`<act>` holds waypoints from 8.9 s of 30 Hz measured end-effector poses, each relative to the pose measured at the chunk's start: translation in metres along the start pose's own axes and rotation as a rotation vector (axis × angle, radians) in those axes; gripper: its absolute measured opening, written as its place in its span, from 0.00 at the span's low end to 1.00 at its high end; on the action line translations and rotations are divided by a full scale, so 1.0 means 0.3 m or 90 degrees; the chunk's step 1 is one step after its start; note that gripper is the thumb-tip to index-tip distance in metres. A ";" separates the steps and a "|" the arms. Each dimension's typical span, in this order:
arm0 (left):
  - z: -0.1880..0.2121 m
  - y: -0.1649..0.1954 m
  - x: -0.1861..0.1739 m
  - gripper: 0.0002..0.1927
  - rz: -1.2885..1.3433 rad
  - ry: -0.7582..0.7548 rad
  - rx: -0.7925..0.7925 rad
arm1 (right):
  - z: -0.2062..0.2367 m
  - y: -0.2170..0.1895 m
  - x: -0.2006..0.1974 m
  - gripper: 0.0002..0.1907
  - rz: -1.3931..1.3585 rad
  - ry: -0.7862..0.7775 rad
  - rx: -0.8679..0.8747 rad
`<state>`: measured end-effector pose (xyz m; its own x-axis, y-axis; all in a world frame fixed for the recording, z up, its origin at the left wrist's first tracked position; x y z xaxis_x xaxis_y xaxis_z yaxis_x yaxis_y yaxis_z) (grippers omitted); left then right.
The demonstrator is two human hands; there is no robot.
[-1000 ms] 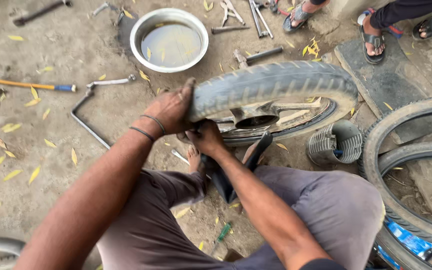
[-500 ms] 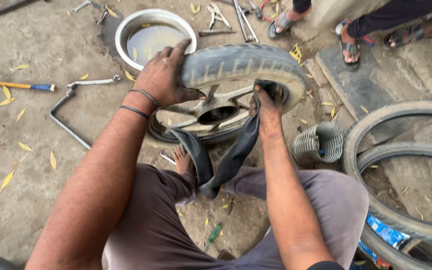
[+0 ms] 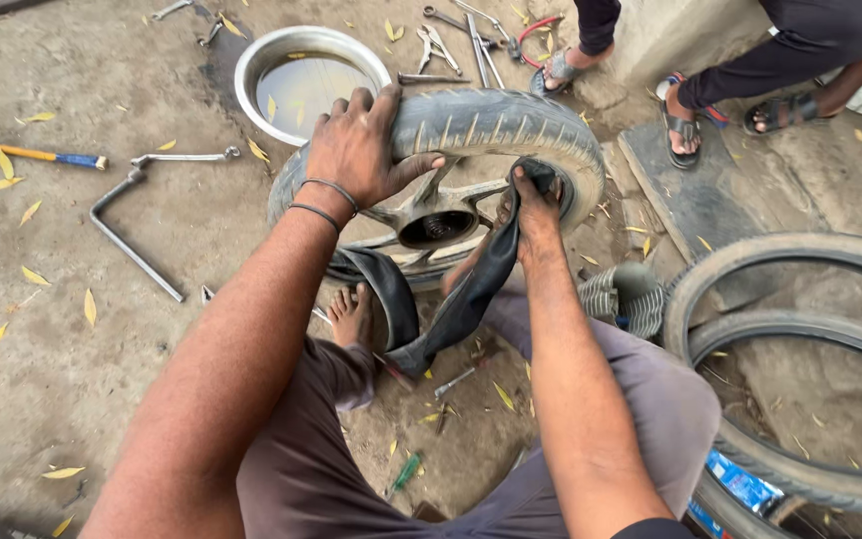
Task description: The person sits on the ground with a scooter wheel and works the tire off the rim. They press and pry the tire bead over the rim edge by hand and with a metal rod, work around the wheel, then pull the inner tube out from inside the tire and continue separating the tire from the rim.
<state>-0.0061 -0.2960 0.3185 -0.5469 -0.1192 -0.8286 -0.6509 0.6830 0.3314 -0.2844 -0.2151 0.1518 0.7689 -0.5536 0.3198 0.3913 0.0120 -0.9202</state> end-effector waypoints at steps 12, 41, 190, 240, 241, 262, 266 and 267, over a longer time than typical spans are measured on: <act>-0.317 -0.245 0.193 0.48 0.057 -0.015 -0.085 | 0.462 0.165 0.163 0.32 0.570 0.023 0.045; -0.314 -0.177 0.126 0.44 0.012 0.079 -0.059 | 0.480 0.467 0.282 0.24 0.896 -0.203 -0.078; 0.167 0.415 0.646 0.18 0.958 0.030 -0.051 | 0.261 -0.525 0.018 0.21 0.545 0.102 -0.373; 0.164 0.475 0.774 0.16 1.246 -0.088 -0.234 | 0.253 -0.514 -0.088 0.22 0.546 0.070 -0.413; 0.162 0.475 0.769 0.15 1.259 -0.071 -0.227 | 0.251 -0.512 -0.090 0.22 0.540 0.070 -0.407; 0.158 0.472 0.756 0.17 1.187 -0.047 -0.211 | 0.251 -0.511 -0.091 0.20 0.495 0.032 -0.450; 0.170 0.452 0.782 0.20 1.171 -0.067 -0.330 | 0.245 -0.508 -0.099 0.20 0.488 0.033 -0.430; 0.168 0.450 0.779 0.17 1.203 -0.054 -0.331 | 0.241 -0.508 -0.108 0.20 0.490 0.047 -0.416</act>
<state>-0.1953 -0.1953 0.1470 -0.5989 0.4276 0.6771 0.5659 -0.3723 0.7356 -0.3322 -0.1387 0.2980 0.6532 -0.6384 -0.4071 -0.5685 -0.0585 -0.8206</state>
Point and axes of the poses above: each hand's wrist, its own z-axis away from the middle knuckle, its own x-axis out of the palm, y = z × x, the point moved 8 cm from there along -z, towards the middle knuckle, and after that the axes turned 4 degrees about z, right-handed, at the moved point
